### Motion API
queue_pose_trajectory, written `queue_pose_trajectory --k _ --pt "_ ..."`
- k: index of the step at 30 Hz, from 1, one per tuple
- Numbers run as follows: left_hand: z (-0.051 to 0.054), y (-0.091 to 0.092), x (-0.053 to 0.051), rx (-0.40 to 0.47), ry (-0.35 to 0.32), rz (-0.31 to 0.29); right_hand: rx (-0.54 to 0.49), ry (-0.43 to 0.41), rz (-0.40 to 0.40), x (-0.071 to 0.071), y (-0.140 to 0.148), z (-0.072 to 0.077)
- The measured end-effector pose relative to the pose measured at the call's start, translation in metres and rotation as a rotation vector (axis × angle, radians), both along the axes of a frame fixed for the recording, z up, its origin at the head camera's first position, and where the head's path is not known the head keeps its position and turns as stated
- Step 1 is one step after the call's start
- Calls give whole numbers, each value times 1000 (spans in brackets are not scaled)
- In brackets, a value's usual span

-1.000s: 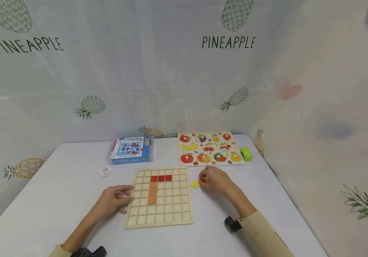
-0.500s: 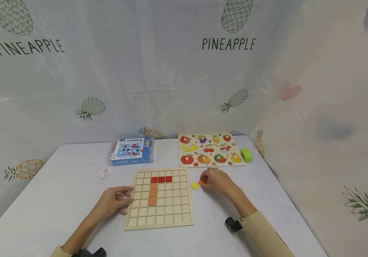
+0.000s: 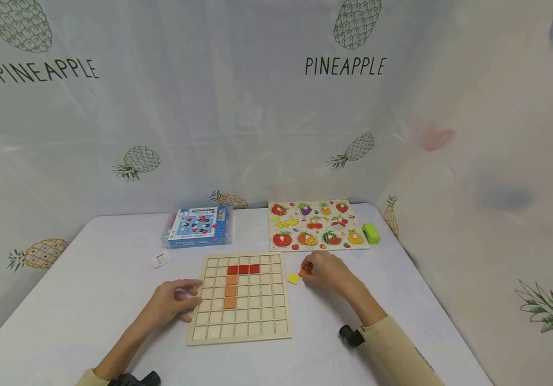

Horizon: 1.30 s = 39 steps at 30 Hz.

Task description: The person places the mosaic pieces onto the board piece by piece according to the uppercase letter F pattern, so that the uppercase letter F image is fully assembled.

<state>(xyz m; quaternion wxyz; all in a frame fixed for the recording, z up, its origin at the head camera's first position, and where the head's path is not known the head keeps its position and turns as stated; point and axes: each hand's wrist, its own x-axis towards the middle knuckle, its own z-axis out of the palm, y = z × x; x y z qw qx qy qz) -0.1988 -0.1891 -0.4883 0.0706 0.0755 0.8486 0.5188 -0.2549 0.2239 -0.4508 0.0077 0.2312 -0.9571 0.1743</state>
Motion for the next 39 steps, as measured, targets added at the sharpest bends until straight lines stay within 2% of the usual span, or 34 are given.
queue_pose_trajectory --k 5,9,16,29,34,39 --pt "0 0 0 -6 -4 9 -12 0 4 0 -5 3" --pt "0 1 0 -3 -4 6 2 8 52 2 -14 6" --pt "1 1 0 2 -3 0 4 -1 119 12 -38 11" --pt "3 2 1 -14 -7 4 11 6 300 36 -91 11" --pt "4 2 1 1 1 -2 2 21 340 41 -104 13" --pt "5 2 2 7 6 -5 34 42 375 44 -117 12"
